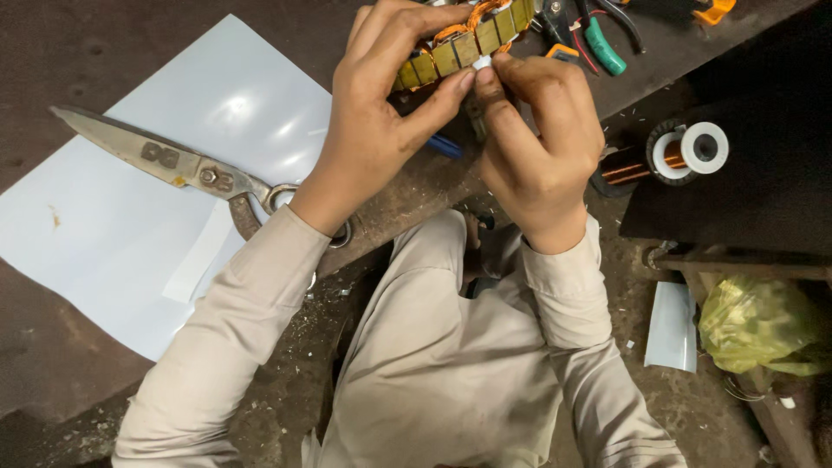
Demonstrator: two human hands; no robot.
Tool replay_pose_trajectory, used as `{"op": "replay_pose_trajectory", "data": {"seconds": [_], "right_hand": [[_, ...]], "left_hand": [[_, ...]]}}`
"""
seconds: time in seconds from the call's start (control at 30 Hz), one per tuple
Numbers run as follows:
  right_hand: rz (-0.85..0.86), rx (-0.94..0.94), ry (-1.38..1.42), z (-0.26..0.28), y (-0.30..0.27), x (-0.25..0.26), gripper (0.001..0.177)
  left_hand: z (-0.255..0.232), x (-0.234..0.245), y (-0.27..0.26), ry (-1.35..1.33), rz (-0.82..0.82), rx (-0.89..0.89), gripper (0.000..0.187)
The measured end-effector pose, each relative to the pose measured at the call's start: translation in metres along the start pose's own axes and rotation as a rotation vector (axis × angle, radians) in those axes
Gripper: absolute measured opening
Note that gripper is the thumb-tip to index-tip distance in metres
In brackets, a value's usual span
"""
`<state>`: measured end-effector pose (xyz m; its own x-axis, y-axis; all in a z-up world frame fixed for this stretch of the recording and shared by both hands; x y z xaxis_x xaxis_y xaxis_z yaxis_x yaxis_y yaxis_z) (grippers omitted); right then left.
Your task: The person sits on the floor and works on a cylindrical motor component. They use shears to cut small pieces of white paper and insert them between the copper windings, then use a screwdriver to adjust the windings.
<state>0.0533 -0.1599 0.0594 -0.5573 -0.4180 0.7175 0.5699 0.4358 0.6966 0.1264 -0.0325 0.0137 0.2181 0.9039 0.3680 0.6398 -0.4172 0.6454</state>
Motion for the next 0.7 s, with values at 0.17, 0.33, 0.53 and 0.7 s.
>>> {"op": "replay_pose_trajectory", "data": {"seconds": [0.17,0.33,0.53,0.7], "right_hand": [[0.01,-0.028,-0.016,0.0012,-0.0016,-0.0016,0.021],[0.009,-0.088,-0.047,0.0041,-0.0062,-0.0074,0.023],[-0.015,-0.105,-0.008,0.0028,-0.0057,-0.0037,0.025],[-0.002,-0.074,-0.031,-0.0003,-0.0055,-0.0018,0.021]], "left_hand": [[0.0009,-0.0018,-0.0029,0.039,0.004,-0.005,0.032],[-0.0026,-0.0007,0.0003,0.047,0.002,0.005,0.033],[-0.0088,-0.0001,0.0041,0.056,-0.007,0.01,0.034],[-0.0071,-0.0014,0.0048,0.045,-0.016,0.008,0.036]]}}
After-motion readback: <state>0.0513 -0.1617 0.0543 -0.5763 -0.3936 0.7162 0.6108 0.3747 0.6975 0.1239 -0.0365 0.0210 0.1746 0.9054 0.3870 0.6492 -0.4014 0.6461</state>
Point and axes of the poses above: each hand's wrist, its own y-axis towards the middle knuckle, its own x-axis out of the back of the hand, z = x × y, the point moved 8 cm from there along y, towards the middle knuckle, and after that the axes turned 10 degrees about z, right-handed, at the moved point
